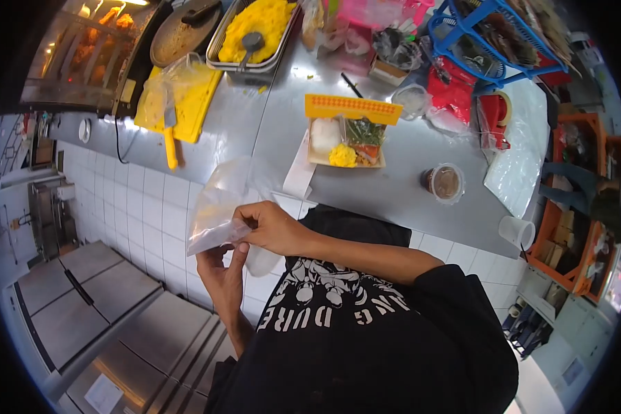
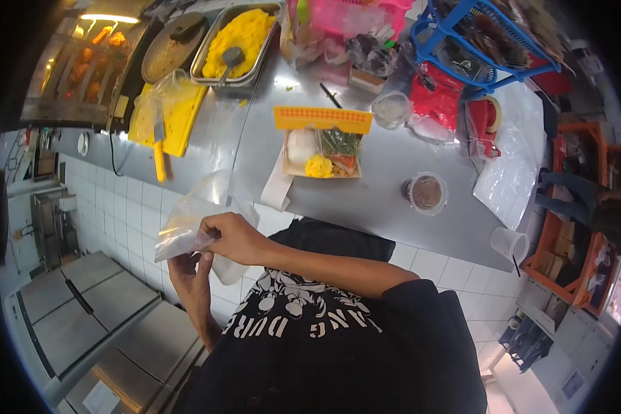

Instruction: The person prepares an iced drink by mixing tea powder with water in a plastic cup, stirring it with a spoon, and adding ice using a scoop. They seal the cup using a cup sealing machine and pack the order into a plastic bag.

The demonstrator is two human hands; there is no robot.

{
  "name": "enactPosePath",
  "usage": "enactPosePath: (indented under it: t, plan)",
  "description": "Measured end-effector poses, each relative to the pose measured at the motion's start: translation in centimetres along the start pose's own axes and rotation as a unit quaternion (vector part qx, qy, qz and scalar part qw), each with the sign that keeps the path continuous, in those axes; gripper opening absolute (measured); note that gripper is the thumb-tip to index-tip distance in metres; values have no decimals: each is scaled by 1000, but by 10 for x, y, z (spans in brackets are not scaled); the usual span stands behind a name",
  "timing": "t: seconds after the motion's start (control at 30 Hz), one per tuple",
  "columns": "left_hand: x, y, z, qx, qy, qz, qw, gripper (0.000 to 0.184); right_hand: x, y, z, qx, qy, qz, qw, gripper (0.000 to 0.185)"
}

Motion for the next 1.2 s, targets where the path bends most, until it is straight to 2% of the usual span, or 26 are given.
enactPosePath:
  t: [0.07,0.13,0.17,0.2,0.23,0.27,0.3,0.33,0.4,0.43,0.47,0.53,0.57,0.6,0.67,0.73,0.77,0.8,0.87,0.93,1.0,1.07,1.1,1.13,1.2]
  plan:
    - [6,-5,8,-22,15,28,999,40,-11,-2,7,-95,41,-86,991,19]
    - [0,-6,-2,36,80,-49,995,52,-16,-1,-2,-77,9,-91,993,21]
    - [0,-9,5,24,71,-48,996,40,-13,1,-6,-72,-54,-72,993,21]
    - [5,-13,4,16,73,-50,996,40,-7,2,-12,-68,-116,-53,989,21]
    - [21,-16,2,-3,38,-34,999,33,-1,-1,-4,-52,-30,-64,996,20]
    - [34,-20,1,-22,4,-18,1000,26,12,-2,-4,-46,-27,-62,997,20]
    - [47,-24,9,-36,-35,33,998,20,32,-3,-6,-34,75,-15,997,15]
    - [56,-27,17,-38,-73,39,996,17,50,-2,-10,-23,173,34,984,10]
    - [71,-31,29,-97,-120,78,985,16,95,7,-17,-40,215,182,959,15]
    - [72,-34,30,-92,-137,67,984,16,109,6,-8,-47,143,203,968,18]
    - [68,-37,32,-94,-133,63,985,16,114,7,-6,-45,143,209,966,18]
    - [44,-45,36,-82,-143,6,986,18,117,14,-28,26,159,248,955,22]
    - [27,-49,49,-168,-170,-38,970,23,110,15,-36,38,204,233,950,32]
    - [11,-49,57,-165,-227,-105,954,23,107,18,-46,40,202,239,949,32]
    - [-12,-48,61,-234,-268,-179,917,18,92,20,-58,1,193,183,964,28]
    - [8,-61,55,-203,-366,-174,891,17,95,22,-61,-11,191,157,969,31]
    - [32,-70,54,-235,-402,-92,880,19,107,22,-64,0,198,183,963,32]
    - [52,-75,61,-246,-406,-43,879,26,119,24,-71,10,205,208,956,33]
    - [62,-78,70,-243,-391,-26,888,38,132,29,-76,0,199,237,951,33]
    - [33,-80,85,-259,-394,-40,881,44,131,30,-79,53,209,265,940,32]
    - [7,-76,92,-272,-397,-58,874,51,123,35,-88,27,198,236,951,37]
    - [-7,-77,81,-224,-237,-83,942,58,109,39,-100,71,218,199,953,45]
    - [0,-80,75,-218,-178,-42,959,45,106,37,-94,47,219,161,961,50]
    - [2,-82,75,-220,-175,-46,959,45,109,35,-90,47,218,166,961,50]
    - [25,-88,66,-161,-151,46,974,24,111,34,-89,91,234,181,951,53]
Point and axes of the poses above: each hand's wrist, its own y-axis away from the middle knuckle, its own x-axis out of the back of the hand, z = x × y, the point moved 9 cm from there along -y, towards the middle knuckle, and after that the axes turned 12 degrees about -x, right-handed, at the moved point
